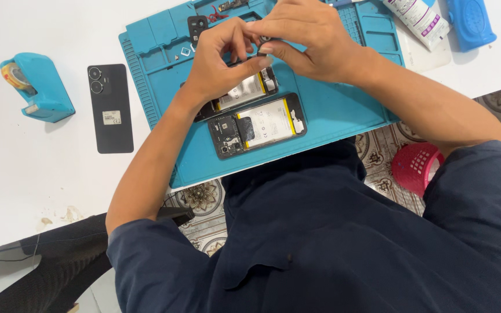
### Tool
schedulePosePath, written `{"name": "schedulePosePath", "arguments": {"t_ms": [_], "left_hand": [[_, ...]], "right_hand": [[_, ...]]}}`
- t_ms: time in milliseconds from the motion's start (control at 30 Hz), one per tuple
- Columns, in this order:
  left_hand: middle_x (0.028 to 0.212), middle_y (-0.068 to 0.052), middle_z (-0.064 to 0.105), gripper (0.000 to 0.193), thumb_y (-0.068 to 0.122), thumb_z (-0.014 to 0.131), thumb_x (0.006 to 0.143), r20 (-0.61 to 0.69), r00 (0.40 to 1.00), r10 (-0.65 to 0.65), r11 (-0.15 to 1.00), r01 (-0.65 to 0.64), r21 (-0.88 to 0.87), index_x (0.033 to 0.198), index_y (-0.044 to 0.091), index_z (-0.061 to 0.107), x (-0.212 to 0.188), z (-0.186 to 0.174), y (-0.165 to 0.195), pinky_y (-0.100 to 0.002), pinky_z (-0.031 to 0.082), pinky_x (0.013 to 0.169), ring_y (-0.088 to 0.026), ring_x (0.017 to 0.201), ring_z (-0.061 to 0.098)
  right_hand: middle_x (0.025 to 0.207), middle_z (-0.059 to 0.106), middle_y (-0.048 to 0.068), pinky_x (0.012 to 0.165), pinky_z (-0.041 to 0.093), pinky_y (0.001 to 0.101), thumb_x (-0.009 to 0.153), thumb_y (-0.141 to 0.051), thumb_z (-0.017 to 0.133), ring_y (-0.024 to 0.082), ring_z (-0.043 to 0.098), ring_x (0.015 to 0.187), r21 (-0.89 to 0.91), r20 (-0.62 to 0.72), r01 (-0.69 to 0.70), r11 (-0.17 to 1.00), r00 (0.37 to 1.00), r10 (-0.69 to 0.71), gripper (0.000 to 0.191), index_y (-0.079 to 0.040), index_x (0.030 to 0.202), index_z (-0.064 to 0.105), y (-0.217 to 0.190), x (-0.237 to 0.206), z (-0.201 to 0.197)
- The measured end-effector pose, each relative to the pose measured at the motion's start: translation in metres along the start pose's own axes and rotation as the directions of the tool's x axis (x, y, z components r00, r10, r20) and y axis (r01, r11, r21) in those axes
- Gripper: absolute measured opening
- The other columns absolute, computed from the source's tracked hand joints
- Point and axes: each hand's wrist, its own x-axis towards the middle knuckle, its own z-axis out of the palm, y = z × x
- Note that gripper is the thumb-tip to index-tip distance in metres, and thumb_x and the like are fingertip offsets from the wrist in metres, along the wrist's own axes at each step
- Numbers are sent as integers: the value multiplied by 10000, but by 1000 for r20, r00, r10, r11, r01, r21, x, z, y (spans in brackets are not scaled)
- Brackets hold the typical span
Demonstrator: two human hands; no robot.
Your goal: The person works on two disassembled smartphones on a blue mat, using a screwdriver and tweezers to remove and reattach small components near the camera module. They handle screws, connectors, and internal parts while keeping tools and parts organized on the mat.
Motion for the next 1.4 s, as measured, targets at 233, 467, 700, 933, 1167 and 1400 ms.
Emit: {"name": "schedulePosePath", "arguments": {"t_ms": [233,467,700,933,1167,1400], "left_hand": [[1140,-46,680,190,179,746,1024,13,1000,24,997,-23,-70,985,35,629,0,-5,-1,-242,428,748,-68,842,512],[1258,-77,723,263,216,694,1044,-11,1000,-2,974,0,-225,951,27,537,-7,-7,-13,-275,479,862,-86,957,553],[1227,-86,695,318,264,622,1075,-29,999,43,980,-48,-195,845,52,563,-1,-6,-17,-297,479,926,-102,1013,571],[1249,-98,655,389,289,600,1070,35,999,23,967,-13,-254,1287,-32,569,-1,-8,-4,-299,485,1008,-117,1177,607],[1008,-75,716,375,307,562,1118,-67,997,43,983,-54,-176,1033,-7,749,1,-10,-16,-291,493,893,-116,940,601],[985,-70,720,356,288,597,1121,-80,996,36,968,-55,-246,878,28,615,1,-11,-16,-261,488,808,-102,916,618]], "right_hand": [[1084,700,120,803,541,319,1036,-51,851,246,687,979,25,-41,-120,992,992,121,283,-31,1264,685,0,-5,4],[1108,714,102,834,520,331,1052,26,785,245,694,995,3,-90,-53,999,995,53,196,-14,1106,601,4,-7,9],[1106,726,89,810,508,340,1065,20,812,247,683,959,9,-64,-33,999,997,34,226,-28,1103,594,5,-7,7],[1074,697,85,769,537,275,1046,53,788,220,669,893,59,-30,-139,988,989,141,225,-30,1219,668,4,-5,7],[1135,723,103,799,518,334,1037,12,827,255,687,956,-12,-23,-5,1000,1000,5,243,-21,1194,644,3,-1,2],[1114,718,140,789,600,283,1073,31,798,225,739,947,44,-41,-67,997,997,68,191,19,1146,622,6,-4,5]]}}
